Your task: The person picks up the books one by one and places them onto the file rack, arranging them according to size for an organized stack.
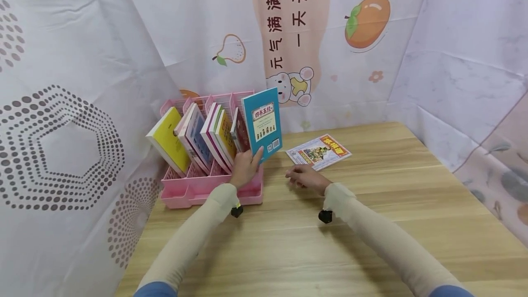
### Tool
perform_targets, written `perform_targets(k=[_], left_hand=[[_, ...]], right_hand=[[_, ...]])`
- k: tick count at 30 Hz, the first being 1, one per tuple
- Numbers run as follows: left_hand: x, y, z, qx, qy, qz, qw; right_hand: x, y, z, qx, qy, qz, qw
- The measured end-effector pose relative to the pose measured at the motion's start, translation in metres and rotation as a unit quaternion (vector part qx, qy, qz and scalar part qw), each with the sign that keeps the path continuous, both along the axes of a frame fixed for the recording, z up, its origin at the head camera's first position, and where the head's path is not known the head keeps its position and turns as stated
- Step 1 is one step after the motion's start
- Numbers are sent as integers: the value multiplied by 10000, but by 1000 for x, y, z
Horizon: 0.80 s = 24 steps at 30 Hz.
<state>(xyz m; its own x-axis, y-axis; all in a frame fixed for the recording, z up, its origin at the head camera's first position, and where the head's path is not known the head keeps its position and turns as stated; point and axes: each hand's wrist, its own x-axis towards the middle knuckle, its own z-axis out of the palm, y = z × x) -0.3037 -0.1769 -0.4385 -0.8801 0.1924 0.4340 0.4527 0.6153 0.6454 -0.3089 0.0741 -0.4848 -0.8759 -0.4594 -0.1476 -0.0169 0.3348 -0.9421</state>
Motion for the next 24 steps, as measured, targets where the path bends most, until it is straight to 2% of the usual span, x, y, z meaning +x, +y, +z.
perform_targets(k=[4, 8, 14, 24], left_hand=[[-2, -7, -2, 121, 77, 132, 9998], [-6, -10, -5, 105, 246, 136, 9995], [-6, -16, -4, 133, 407, 223, 9988], [-2, -24, -5, 108, 841, 773, 9934]], right_hand=[[-1, -9, -4, 24, -71, 86, 9999], [-3, -14, -6, 106, -99, 59, 9999], [-4, -27, 2, 207, 52, 124, 9997], [0, -60, 14, 106, 240, 108, 9996]])
